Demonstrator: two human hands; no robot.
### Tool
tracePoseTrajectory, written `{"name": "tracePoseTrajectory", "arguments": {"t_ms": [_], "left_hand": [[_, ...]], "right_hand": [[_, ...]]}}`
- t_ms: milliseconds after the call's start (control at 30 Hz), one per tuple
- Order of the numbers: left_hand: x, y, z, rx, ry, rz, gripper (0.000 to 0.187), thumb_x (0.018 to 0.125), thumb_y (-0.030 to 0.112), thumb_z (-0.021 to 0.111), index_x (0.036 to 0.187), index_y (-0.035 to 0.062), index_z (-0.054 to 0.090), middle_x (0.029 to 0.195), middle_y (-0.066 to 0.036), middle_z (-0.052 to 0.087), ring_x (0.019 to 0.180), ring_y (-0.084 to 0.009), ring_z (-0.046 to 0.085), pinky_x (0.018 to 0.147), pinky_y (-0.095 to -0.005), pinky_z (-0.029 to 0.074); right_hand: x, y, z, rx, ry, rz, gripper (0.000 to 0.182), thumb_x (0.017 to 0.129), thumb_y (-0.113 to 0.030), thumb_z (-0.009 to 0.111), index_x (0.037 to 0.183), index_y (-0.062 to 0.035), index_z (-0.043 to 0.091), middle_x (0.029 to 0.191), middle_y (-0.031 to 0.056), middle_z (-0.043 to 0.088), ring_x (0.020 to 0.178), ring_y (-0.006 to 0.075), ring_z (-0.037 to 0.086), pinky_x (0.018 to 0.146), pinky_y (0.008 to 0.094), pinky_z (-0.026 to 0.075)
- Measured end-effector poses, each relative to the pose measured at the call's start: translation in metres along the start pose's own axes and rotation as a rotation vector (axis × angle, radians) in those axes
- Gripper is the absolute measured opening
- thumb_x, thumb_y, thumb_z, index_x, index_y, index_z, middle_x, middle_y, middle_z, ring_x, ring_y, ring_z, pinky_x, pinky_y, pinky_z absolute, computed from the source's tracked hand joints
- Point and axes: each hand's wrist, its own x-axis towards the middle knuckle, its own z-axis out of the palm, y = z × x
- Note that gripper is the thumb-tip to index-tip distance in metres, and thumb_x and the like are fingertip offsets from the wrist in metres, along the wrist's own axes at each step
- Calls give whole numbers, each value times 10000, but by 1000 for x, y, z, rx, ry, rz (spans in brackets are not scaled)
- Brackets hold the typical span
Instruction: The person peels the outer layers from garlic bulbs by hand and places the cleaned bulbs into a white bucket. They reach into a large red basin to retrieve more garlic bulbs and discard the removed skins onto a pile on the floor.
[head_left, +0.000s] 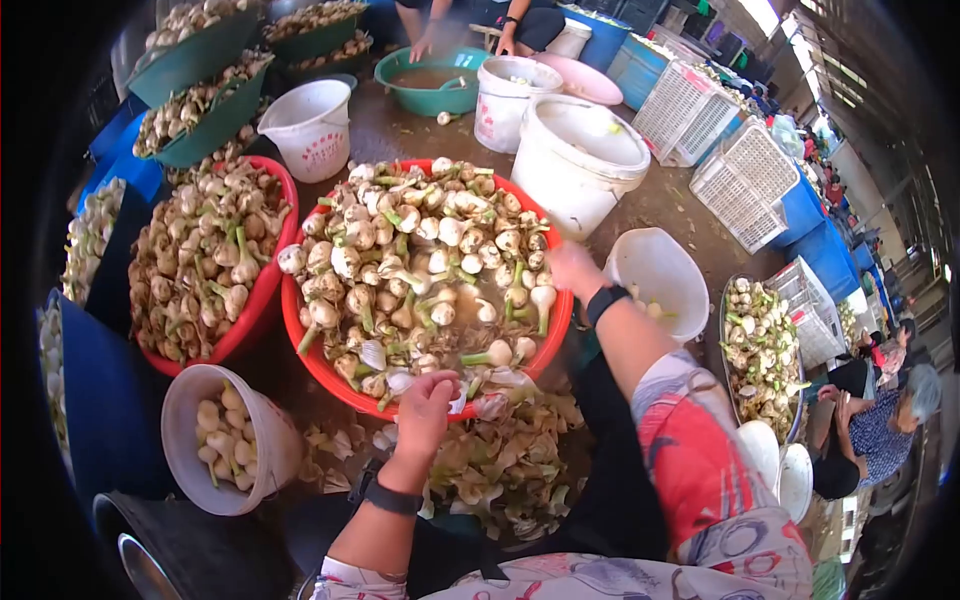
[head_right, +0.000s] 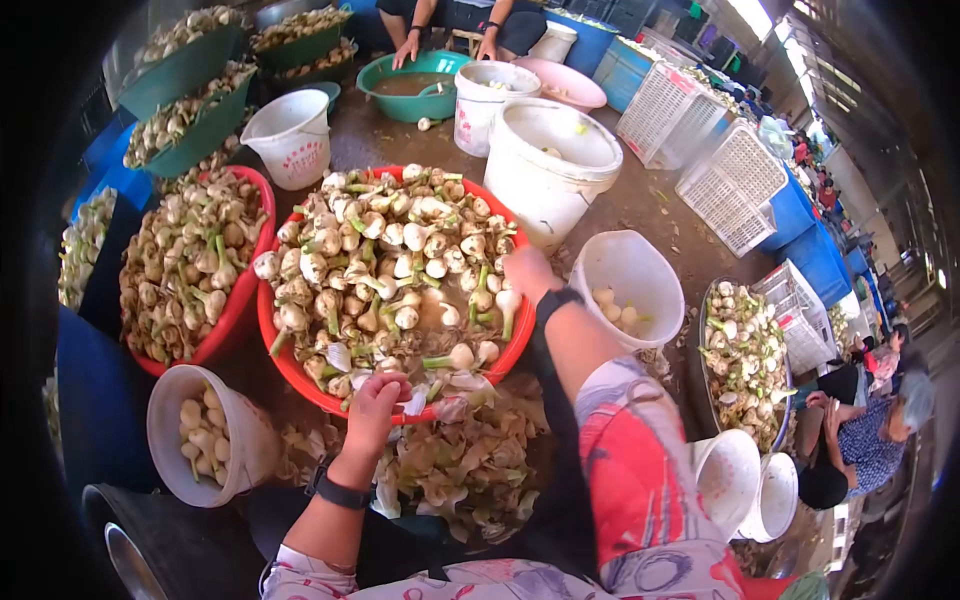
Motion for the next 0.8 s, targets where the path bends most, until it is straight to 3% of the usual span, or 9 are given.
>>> {"name": "tracePoseTrajectory", "arguments": {"t_ms": [67, 133, 200, 400, 467, 533, 667, 733, 800], "left_hand": [[2, -2, 1, -52, -63, -12, 231, 828, 136, 458, 961, -27, 554, 819, -43, 583, 767, -104, 549, 686, -216, 437], [5, -4, -3, 20, -85, -38, 230, 830, 126, 453, 966, -33, 549, 830, -43, 579, 778, -103, 546, 717, -219, 435], [10, -9, -6, -19, -84, -74, 247, 833, 190, 465, 992, 14, 534, 893, -59, 590, 814, -125, 565, 695, -241, 435], [27, -4, -6, -27, -98, -97, 261, 831, 195, 471, 1011, 14, 526, 881, -61, 587, 801, -122, 560, 693, -236, 435], [27, -3, -4, -75, -78, -149, 250, 829, 158, 464, 974, -26, 549, 851, -68, 591, 771, -119, 562, 692, -224, 446], [28, 1, -4, -125, -100, -235, 312, 842, 225, 470, 1027, -23, 512, 854, -86, 595, 722, -135, 569, 652, -231, 449], [22, 17, -5, -839, -434, -431, 454, 838, 366, 496, 1156, 61, 386, 801, -89, 595, 601, -138, 559, 515, -214, 435], [9, 26, -7, -812, -457, -414, 420, 840, 364, 491, 1143, 90, 390, 798, -84, 591, 591, -125, 556, 487, -198, 428], [-2, 28, -11, -530, -386, -156, 389, 849, 354, 475, 1121, 86, 401, 823, -86, 590, 608, -119, 556, 489, -196, 430]], "right_hand": [[-17, -29, 26, -60, -95, -148, 184, 662, -152, 520, 743, -44, 645, 809, 155, 617, 752, 295, 606, 635, 386, 490], [-6, -52, 61, 127, -211, -4, 205, 712, -168, 502, 791, -56, 654, 839, 139, 624, 796, 284, 608, 643, 376, 495], [-11, -72, 61, 211, -359, 475, 199, 777, -150, 497, 875, -109, 664, 931, 106, 626, 849, 241, 610, 666, 347, 490], [-8, -55, 62, 145, -340, 418, 201, 758, -180, 528, 866, -75, 662, 915, 102, 632, 814, 229, 618, 635, 337, 485], [-24, -38, 29, 826, -454, 353, 240, 717, -211, 552, 840, -25, 643, 861, 150, 627, 751, 247, 614, 627, 309, 464], [-60, -62, 1, 1136, -143, 417, 299, 703, -264, 577, 814, 14, 580, 745, 196, 591, 688, 294, 584, 605, 345, 432], [-120, -148, -53, 950, 425, -43, 205, 774, -198, 549, 861, -13, 554, 746, 167, 577, 720, 319, 559, 634, 365, 433], [-133, -164, -61, 974, 453, -63, 187, 779, -179, 540, 866, -15, 561, 740, 162, 577, 722, 318, 558, 636, 366, 434], [-143, -170, -75, 979, 494, -79, 171, 784, -160, 531, 870, -17, 568, 733, 156, 577, 724, 316, 557, 637, 368, 434]]}}
